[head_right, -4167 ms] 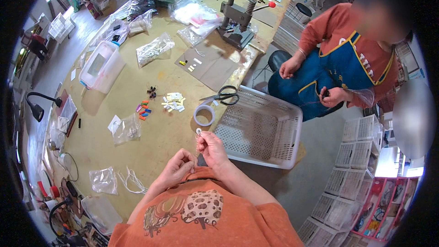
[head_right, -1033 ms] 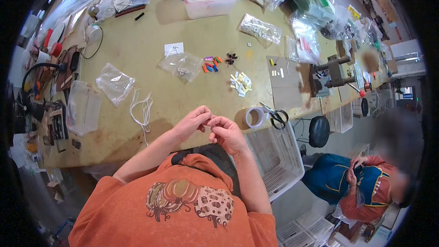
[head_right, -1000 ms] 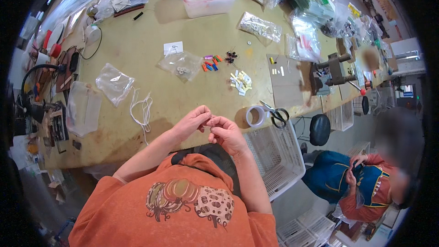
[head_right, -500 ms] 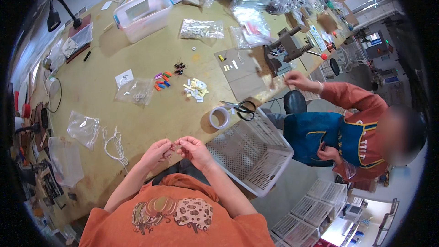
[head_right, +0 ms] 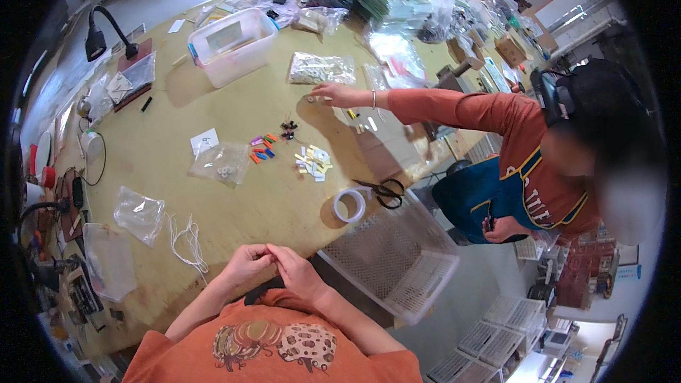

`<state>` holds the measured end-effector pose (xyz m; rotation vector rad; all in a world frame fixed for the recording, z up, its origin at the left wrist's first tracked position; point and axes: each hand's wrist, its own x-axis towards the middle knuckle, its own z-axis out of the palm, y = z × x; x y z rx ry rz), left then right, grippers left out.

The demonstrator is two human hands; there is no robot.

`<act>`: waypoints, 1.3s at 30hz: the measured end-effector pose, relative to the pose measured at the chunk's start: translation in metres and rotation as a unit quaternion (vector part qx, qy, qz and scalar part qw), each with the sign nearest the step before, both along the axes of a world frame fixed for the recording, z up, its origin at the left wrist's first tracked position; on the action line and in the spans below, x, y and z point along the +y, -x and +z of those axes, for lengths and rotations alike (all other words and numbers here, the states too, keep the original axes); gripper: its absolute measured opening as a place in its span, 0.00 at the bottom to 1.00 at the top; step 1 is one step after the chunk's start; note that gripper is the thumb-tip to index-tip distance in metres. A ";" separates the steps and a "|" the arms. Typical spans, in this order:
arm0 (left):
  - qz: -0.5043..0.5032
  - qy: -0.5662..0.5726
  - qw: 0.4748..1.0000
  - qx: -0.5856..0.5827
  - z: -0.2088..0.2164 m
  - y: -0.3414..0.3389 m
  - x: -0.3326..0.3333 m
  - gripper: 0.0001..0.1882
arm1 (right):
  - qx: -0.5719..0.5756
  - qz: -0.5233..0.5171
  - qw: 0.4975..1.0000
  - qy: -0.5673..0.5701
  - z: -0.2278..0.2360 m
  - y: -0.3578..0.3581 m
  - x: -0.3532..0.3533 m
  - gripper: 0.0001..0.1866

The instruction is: The person ties knots in white cords, threads small cylindrical components onto them, and cuts pieces of white tape with scissors. The cords and components are handled one at a time on a cluttered workbench.

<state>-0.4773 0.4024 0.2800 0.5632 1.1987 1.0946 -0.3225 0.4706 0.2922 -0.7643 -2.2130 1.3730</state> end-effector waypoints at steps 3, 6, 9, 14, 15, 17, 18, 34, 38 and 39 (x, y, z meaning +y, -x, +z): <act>-0.025 0.025 0.997 0.070 -0.008 0.008 0.000 0.10 | -0.044 -0.018 0.999 -0.003 -0.005 0.000 0.003 0.11; -0.029 0.055 0.992 0.108 -0.021 0.012 -0.007 0.11 | -0.072 -0.013 0.993 0.098 -0.016 -0.001 0.004 0.08; -0.004 0.092 0.994 0.067 -0.030 0.013 -0.013 0.12 | -0.061 -0.034 0.977 0.199 -0.022 0.004 0.008 0.04; 0.030 0.150 0.985 -0.076 -0.060 0.015 -0.011 0.12 | -0.003 -0.074 0.932 0.355 -0.085 0.002 0.015 0.04; 0.041 0.137 0.984 -0.108 -0.071 0.013 -0.012 0.12 | 0.012 -0.075 0.918 0.389 -0.096 -0.001 0.017 0.04; 0.051 0.099 0.982 -0.150 -0.092 0.011 -0.011 0.10 | 0.044 -0.080 0.885 0.456 -0.116 -0.005 0.017 0.05; 0.054 0.084 0.987 -0.126 -0.104 0.008 -0.009 0.09 | 0.064 -0.080 0.908 0.407 -0.127 -0.008 0.016 0.05; 0.048 -0.177 0.936 0.300 -0.155 -0.013 -0.010 0.04 | 0.180 -0.183 0.957 0.138 -0.197 -0.016 -0.019 0.06; 0.102 -0.137 0.981 -0.090 -0.141 -0.021 -0.042 0.06 | 0.264 -0.120 0.931 0.222 -0.179 -0.014 -0.048 0.05; 0.110 -0.153 0.976 -0.106 -0.137 -0.022 -0.054 0.06 | 0.256 -0.103 0.936 0.217 -0.172 -0.011 -0.061 0.05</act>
